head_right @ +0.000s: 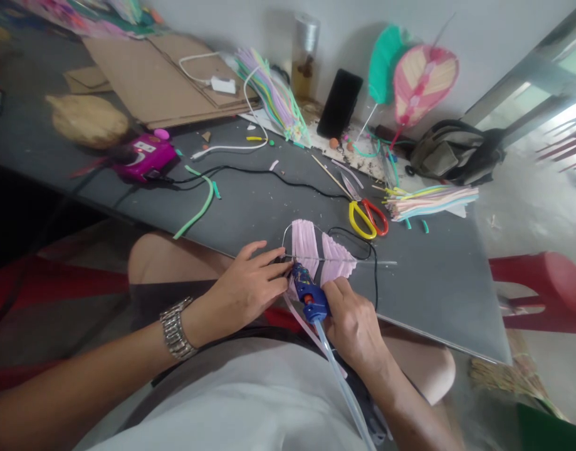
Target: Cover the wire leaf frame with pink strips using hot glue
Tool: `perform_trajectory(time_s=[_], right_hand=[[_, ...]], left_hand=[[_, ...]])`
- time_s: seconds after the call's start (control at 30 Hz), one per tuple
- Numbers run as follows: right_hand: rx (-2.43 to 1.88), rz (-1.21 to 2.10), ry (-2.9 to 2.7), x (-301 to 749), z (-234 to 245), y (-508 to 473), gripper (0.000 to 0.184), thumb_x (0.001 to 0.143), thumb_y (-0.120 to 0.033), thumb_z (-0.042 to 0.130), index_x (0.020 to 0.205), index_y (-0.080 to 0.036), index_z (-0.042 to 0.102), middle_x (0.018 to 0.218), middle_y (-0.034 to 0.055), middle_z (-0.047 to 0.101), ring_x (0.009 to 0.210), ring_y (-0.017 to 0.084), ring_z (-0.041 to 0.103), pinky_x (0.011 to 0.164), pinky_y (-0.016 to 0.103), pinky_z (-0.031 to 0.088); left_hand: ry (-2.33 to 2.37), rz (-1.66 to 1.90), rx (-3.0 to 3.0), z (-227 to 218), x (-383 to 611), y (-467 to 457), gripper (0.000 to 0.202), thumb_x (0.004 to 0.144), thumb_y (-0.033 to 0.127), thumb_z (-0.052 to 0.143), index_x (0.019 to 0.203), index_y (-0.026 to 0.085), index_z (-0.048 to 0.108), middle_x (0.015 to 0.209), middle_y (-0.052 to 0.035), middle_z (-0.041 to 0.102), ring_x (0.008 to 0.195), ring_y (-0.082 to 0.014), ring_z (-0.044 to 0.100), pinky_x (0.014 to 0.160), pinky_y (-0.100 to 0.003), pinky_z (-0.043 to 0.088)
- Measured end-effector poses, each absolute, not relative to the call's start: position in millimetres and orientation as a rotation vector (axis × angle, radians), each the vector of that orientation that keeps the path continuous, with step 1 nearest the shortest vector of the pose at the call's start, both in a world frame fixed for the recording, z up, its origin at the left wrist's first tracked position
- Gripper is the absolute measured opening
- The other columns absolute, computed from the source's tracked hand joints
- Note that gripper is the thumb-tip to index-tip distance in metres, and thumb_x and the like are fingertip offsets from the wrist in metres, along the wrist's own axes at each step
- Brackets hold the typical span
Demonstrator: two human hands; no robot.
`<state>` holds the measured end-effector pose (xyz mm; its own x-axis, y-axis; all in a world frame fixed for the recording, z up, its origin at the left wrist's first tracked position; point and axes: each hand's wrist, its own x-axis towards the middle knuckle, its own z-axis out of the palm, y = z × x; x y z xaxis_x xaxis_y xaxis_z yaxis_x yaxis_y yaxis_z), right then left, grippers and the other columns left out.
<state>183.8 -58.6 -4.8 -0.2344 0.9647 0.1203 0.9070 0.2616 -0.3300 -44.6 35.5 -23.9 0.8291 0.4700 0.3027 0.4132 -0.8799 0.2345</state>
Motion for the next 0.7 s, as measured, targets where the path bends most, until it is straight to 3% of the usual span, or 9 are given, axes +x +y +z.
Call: perform_trajectory(time_s=[0.7], right_hand=[[-1.743,0.235,-2.258,184.0,-7.0,-57.6,0.013,0.1,-0.022,0.046,0.088,-0.022,0.05,0.082,0.0022,0.054,0.061,0.015,0.054,0.055,0.026,0.035]], left_hand=[[0.687,0.52,2.798,-22.5,-45.2,38.0,0.019,0.1,0.018,0.052,0.099,0.021,0.07,0.125,-0.0063,0.073,0.131,-0.0309,0.055,0.113,-0.056,0.029]])
